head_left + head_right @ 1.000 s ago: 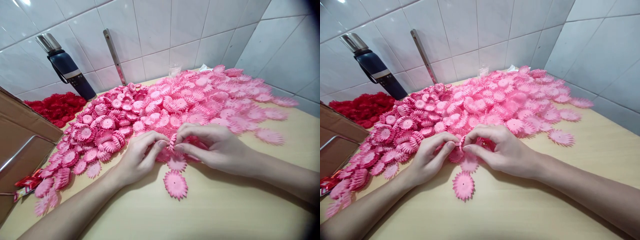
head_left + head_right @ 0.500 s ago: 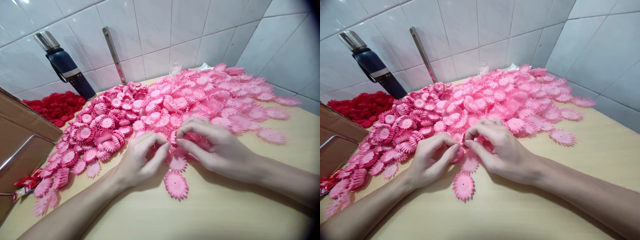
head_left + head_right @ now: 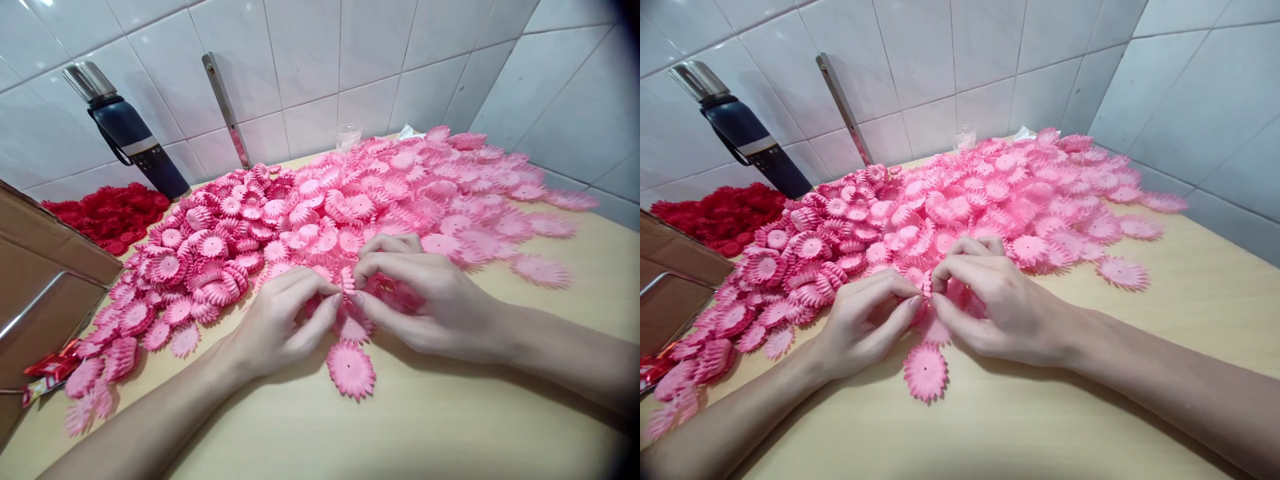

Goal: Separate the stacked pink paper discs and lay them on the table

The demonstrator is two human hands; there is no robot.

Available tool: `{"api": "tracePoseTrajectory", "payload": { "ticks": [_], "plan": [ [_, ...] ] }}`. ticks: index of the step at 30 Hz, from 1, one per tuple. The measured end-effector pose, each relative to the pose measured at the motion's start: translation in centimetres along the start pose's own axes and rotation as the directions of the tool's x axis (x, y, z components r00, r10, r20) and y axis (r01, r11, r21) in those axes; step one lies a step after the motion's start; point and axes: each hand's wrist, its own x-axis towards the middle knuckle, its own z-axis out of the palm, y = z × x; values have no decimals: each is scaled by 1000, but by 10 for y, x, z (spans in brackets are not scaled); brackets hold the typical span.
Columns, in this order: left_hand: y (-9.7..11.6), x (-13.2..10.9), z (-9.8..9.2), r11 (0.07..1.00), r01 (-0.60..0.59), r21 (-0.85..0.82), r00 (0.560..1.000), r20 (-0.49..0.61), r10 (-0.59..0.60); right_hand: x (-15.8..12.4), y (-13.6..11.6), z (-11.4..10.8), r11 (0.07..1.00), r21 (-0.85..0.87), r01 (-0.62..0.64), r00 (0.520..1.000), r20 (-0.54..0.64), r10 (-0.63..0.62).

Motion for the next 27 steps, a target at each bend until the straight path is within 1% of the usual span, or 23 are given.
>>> {"api": "tracePoseTrajectory", "payload": {
  "ticks": [5, 12, 15, 18, 21, 23, 27],
  "plan": [
    [1, -1, -1, 1000, 14, -17, 1000, -4, -14, 1, -1, 0, 991, -128, 40, 999, -30, -44],
    [1, 1, 0, 999, 53, 0, 987, -150, -52, 4, -4, -2, 956, -293, -11, 988, -152, -35],
    [2, 2, 1, 999, 31, 12, 980, -198, -28, 5, -3, -2, 945, -325, -11, 981, -188, -53],
    [0, 1, 2, 1000, -4, 18, 970, -242, 8, 5, -1, -1, 942, -334, -35, 976, -213, -40],
    [-1, 1, 2, 1000, -23, 0, 961, -276, 23, 5, 2, -3, 941, -337, -22, 971, -233, -60],
    [-2, 1, 1, 1000, 3, 3, 966, -257, -2, 5, 3, -4, 948, -319, -14, 967, -246, -68],
    [-3, 3, -3, 998, 65, 14, 974, -217, -60, 5, 6, -4, 980, -196, 15, 964, -256, -66]
  ]
}}
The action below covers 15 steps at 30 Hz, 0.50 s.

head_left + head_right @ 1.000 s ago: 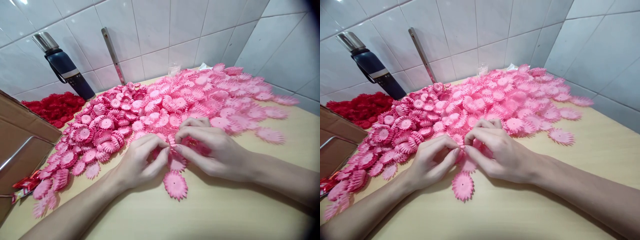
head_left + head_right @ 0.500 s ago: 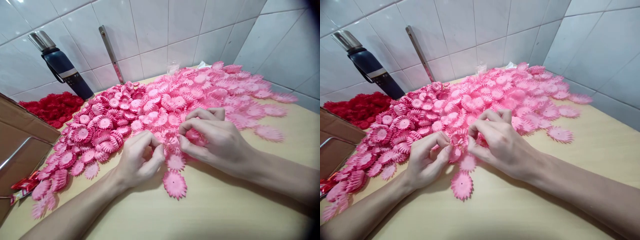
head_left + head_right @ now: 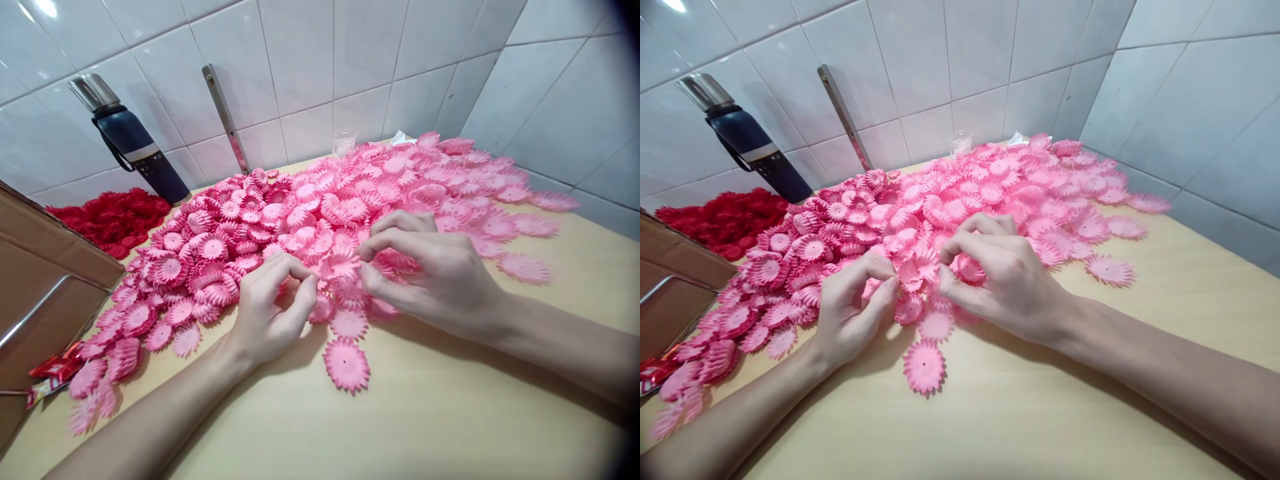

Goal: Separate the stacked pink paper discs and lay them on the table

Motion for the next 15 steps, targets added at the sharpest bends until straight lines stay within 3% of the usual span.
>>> {"api": "tracePoseTrajectory", "payload": {
  "ticks": [6, 10, 15],
  "plan": [
    [-2, 0, 0, 1000, 3, 13, 1000, 19, -3, -2, -7, 4, 967, 254, 30, 997, 60, -46],
    [-3, -4, 2, 999, -9, -39, 997, 77, 12, -4, -11, 4, 948, 317, 30, 995, 79, -57],
    [-2, -7, 2, 998, -68, -16, 990, 125, 69, -6, -12, 3, 932, 357, -57, 995, 97, 24]
  ]
}}
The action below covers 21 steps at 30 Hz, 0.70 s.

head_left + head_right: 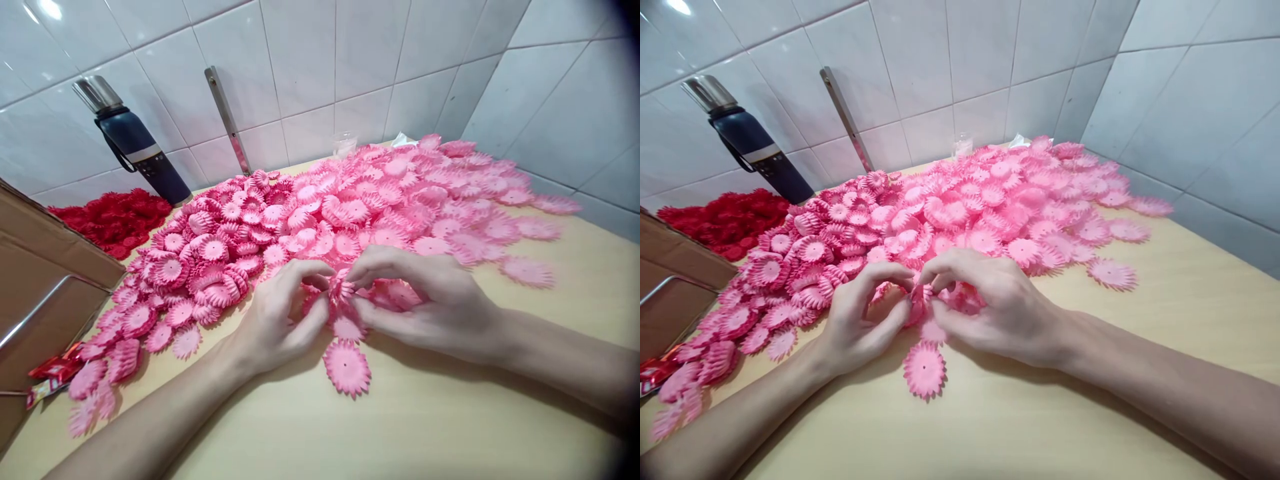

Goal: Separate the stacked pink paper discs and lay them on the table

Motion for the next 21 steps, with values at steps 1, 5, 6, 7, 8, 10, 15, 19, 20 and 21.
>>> {"api": "tracePoseTrajectory", "payload": {
  "ticks": [1, 5, 6, 7, 8, 10, 15, 19, 20, 21],
  "plan": [
    [0, 0, 0, 1000, -6, -2, 1000, -6, 5, 0, 0, 0, 1000, 1, -3, 1000, -1, 3],
    [0, 1, -2, 1000, 0, -9, 1000, -18, 0, 4, 0, -2, 998, -69, 10, 1000, -13, -11],
    [1, 1, -2, 1000, -3, -8, 1000, 7, 3, 5, 0, -3, 996, -91, 14, 1000, -22, -17],
    [1, 2, -3, 1000, -10, -5, 999, 45, 11, 6, 1, -3, 994, -110, 18, 999, -28, -21],
    [2, 3, -3, 1000, -19, -3, 996, 87, 19, 6, 1, -4, 992, -126, 20, 999, -28, -24],
    [3, 5, -4, 1000, -27, 3, 988, 150, 26, 7, 2, -5, 990, -137, 31, 999, -15, -34],
    [4, 6, -5, 999, 39, 18, 993, 112, -41, 5, 4, -5, 994, -64, 86, 993, 86, -81],
    [3, 5, -3, 1000, 0, 0, 1000, 22, 0, 2, 4, -4, 993, -2, 120, 982, 147, -118],
    [3, 5, -3, 1000, -10, 6, 1000, 1, 10, 2, 3, -4, 991, -3, 135, 978, 161, -132],
    [2, 4, -3, 1000, -16, 13, 1000, -11, 16, 2, 3, -4, 988, -17, 151, 975, 170, -146]
  ]
}}
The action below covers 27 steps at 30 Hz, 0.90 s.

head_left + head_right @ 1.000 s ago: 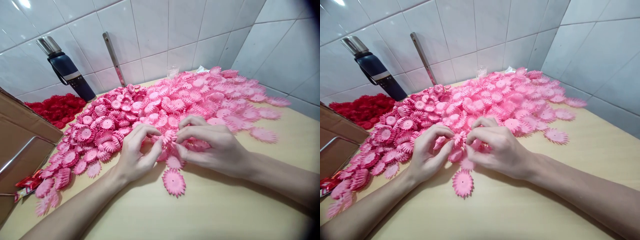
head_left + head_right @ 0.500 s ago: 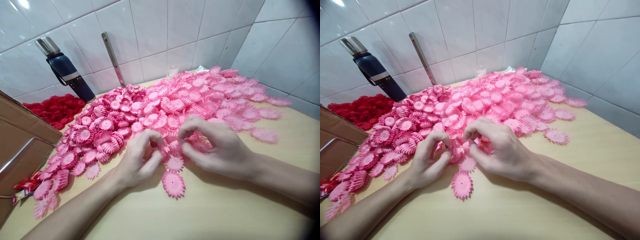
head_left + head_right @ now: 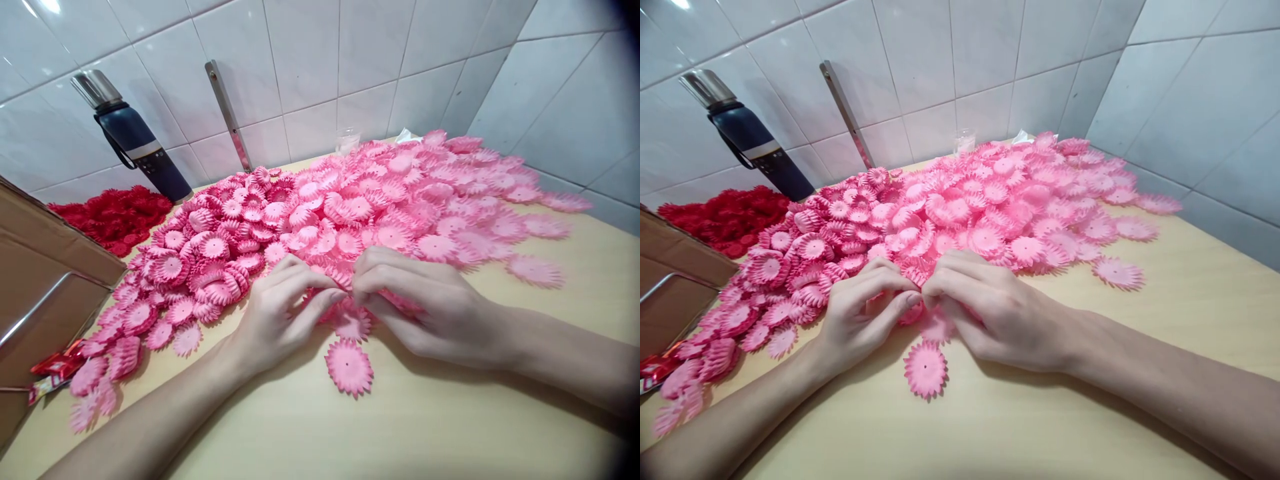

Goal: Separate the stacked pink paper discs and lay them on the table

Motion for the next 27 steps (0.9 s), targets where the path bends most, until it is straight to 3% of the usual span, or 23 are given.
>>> {"api": "tracePoseTrajectory", "payload": {
  "ticks": [11, 18, 21, 24, 26, 27],
  "plan": [
    [3, -1, 4, 995, -61, -75, 998, -13, 60, 4, -4, 4, 927, -370, -61, 985, -173, -4],
    [4, 0, 6, 992, -79, -93, 995, -76, 72, 7, -8, 7, 925, -368, -97, 972, -235, 8],
    [7, 0, 4, 987, -151, -58, 984, -101, 145, 7, -2, 2, 913, -383, -138, 968, -248, 43],
    [9, -1, 0, 962, -273, -8, 951, -150, 269, 7, 7, -7, 896, -357, -266, 917, -380, 121],
    [7, -1, -3, 967, -254, 6, 947, -200, 251, 8, 8, -10, 890, -322, -322, 868, -477, 141],
    [5, -1, -3, 980, -198, -17, 956, -224, 190, 9, 7, -9, 897, -336, -286, 872, -480, 98]
  ]
}}
